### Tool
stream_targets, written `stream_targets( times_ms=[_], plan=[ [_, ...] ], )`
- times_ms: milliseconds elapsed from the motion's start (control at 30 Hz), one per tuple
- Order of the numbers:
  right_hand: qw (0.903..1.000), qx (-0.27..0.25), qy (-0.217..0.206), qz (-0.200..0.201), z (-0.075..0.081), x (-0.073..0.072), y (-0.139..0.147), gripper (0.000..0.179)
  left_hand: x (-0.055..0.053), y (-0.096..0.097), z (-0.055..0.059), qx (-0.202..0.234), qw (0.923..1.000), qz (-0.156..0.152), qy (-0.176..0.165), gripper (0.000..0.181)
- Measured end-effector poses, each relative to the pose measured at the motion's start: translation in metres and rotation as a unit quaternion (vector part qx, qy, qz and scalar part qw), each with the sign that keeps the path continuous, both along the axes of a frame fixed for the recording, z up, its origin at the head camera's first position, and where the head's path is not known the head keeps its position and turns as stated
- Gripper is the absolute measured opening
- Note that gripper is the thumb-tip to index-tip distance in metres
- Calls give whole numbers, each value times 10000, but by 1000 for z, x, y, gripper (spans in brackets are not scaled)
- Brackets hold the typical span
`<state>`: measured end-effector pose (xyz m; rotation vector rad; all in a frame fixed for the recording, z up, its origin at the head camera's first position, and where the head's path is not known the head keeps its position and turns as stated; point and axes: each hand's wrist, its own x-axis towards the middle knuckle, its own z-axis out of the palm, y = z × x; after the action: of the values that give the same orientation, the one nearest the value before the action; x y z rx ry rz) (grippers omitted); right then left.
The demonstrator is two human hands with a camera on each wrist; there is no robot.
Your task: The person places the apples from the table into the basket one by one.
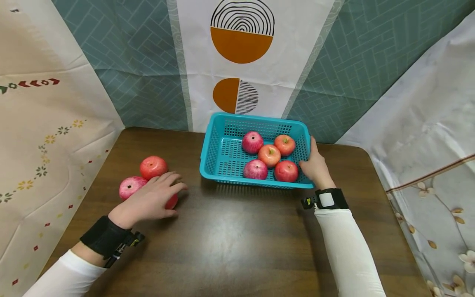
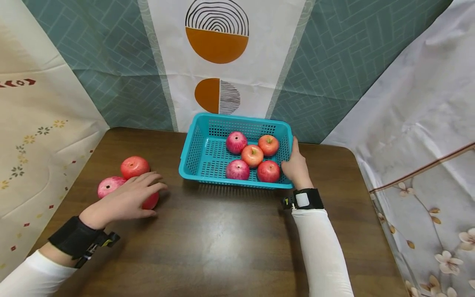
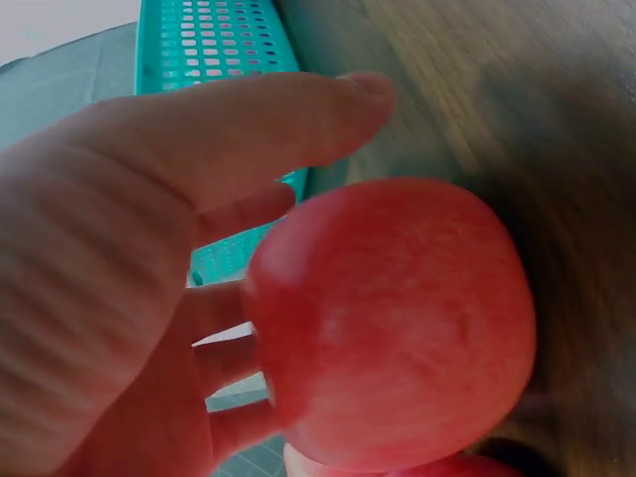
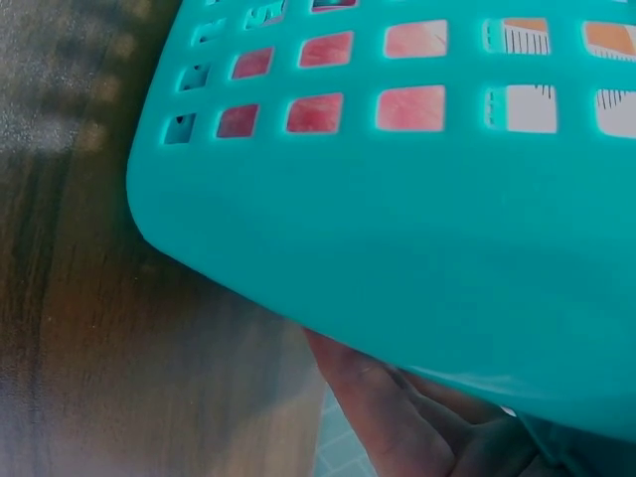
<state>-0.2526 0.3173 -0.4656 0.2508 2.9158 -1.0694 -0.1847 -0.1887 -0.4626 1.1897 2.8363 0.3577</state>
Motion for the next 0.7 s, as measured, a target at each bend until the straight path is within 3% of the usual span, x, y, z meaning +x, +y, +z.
stream_targets(
  times_ms=[133, 333, 700],
  plan=[
    [10000, -13, -29, -7, -2, -1, -1, 93, -1, -3, -4, -30, 10000, 55, -36, 79],
    [10000, -6, 28, 11, 2, -1, -2, 92, -4, -5, -12, -6, 10000, -69, 70, 68],
    [10000, -36, 4, -41, 3, 1, -1, 91, -4, 2, -24, 507, 9985, 6, 202, 50]
  ],
)
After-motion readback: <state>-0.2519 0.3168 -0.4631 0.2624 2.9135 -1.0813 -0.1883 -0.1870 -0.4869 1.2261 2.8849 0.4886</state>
